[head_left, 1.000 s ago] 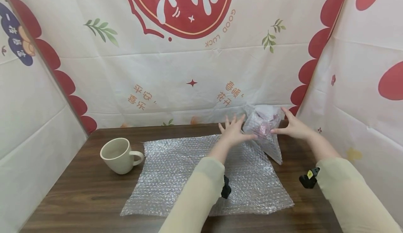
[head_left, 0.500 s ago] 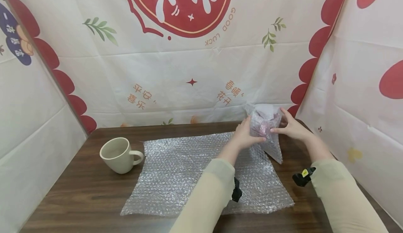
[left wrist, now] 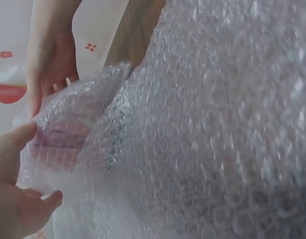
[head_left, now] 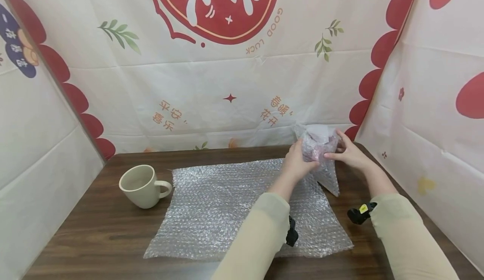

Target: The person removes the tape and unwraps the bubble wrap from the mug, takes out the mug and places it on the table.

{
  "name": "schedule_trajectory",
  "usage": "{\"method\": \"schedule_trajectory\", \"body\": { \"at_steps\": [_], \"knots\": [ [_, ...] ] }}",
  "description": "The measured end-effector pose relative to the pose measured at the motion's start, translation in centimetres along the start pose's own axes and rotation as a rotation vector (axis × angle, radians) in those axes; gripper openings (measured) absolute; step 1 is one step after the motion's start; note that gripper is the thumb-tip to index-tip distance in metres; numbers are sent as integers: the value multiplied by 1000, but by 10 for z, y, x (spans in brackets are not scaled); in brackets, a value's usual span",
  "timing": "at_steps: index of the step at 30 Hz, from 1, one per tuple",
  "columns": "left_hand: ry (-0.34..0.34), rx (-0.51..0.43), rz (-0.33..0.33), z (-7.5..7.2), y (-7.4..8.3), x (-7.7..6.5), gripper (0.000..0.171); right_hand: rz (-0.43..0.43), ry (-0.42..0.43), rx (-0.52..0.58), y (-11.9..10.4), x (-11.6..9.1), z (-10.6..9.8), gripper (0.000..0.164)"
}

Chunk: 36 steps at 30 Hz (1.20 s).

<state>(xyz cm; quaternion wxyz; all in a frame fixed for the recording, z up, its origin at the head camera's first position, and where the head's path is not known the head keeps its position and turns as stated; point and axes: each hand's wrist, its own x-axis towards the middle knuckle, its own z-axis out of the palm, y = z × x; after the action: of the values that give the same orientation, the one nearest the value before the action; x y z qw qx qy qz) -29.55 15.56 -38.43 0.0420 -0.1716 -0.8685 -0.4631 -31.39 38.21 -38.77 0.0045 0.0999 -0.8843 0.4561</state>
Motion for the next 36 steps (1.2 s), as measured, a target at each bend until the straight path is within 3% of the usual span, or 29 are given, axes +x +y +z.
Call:
{"method": "schedule_trajectory", "body": {
  "at_steps": [3, 8, 17, 31, 36],
  "knots": [
    [36, 17, -6, 4, 3, 0, 82, -3, 14, 24, 1, 0, 3, 106],
    [40, 12, -17, 11, 4, 2, 81, -19, 39, 65, 0, -1, 6, 103],
    [62, -7, -17, 17, 3, 4, 84, -1, 73, 44, -3, -2, 11, 100],
    [34, -71, -11, 15, 4, 3, 83, -73, 138, 81, -11, -5, 16, 101],
    [41, -128, 23, 13, 5, 4, 82, -105, 162, 47, -21, -7, 11, 101]
  ]
}}
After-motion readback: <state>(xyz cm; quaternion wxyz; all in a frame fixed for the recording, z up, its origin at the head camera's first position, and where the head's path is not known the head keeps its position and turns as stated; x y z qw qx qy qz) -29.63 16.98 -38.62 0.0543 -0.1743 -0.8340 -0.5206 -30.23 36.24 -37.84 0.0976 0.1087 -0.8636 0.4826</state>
